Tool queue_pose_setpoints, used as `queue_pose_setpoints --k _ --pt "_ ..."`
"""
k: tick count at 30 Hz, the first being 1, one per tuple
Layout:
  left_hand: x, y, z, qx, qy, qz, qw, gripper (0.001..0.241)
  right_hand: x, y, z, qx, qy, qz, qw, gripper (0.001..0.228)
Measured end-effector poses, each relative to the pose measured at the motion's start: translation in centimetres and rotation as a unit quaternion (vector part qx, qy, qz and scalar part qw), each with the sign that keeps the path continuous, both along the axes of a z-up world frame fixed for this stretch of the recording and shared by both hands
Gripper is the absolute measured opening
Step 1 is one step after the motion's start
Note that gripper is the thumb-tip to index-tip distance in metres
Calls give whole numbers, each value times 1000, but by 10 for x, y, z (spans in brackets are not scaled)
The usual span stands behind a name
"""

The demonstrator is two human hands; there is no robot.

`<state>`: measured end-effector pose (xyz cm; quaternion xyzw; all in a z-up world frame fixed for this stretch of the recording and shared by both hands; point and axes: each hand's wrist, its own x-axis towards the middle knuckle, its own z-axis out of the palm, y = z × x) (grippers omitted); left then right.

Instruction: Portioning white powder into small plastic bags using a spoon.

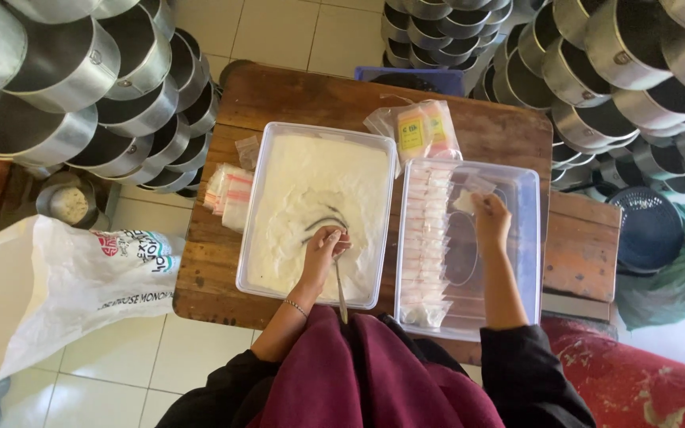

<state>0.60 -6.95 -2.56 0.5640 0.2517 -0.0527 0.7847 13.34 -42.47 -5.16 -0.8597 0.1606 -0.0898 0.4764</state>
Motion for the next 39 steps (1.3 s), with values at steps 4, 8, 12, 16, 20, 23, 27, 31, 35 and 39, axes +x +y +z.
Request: queue_pose_setpoints --k 4,8,12,16,20,23,27,31,35,39 --pt "15 -13 -8 0 3 -6 1000 20 46 -30 -49 -21 31 0 999 22" --pt "53 -55 -6 -20 -91 -106 990 16 66 -40 -77 -83 110 26 990 31" --pt "91 -95 11 76 -128 -244 958 19 86 -46 -100 -111 126 47 985 36" --pt "121 -129 -17 153 -137 -310 928 25 93 -43 -111 -146 149 62 976 42" --pt "143 -145 2 242 -164 -352 889 40 108 -44 -133 -127 162 67 976 44" --pt "158 -163 -34 225 -155 -356 894 43 109 -36 -127 -129 169 57 976 47" --pt "154 -162 -13 218 -130 -373 893 45 106 -23 -115 -122 166 27 978 49" --pt "150 -159 -10 203 -114 -369 900 44 105 -16 -114 -122 131 -10 984 43" --pt "147 -154 -23 175 -106 -349 914 39 102 -7 -107 -130 103 -27 986 38" --pt "134 -137 -2 130 -94 -316 935 37 91 16 -47 -129 81 -36 988 34"
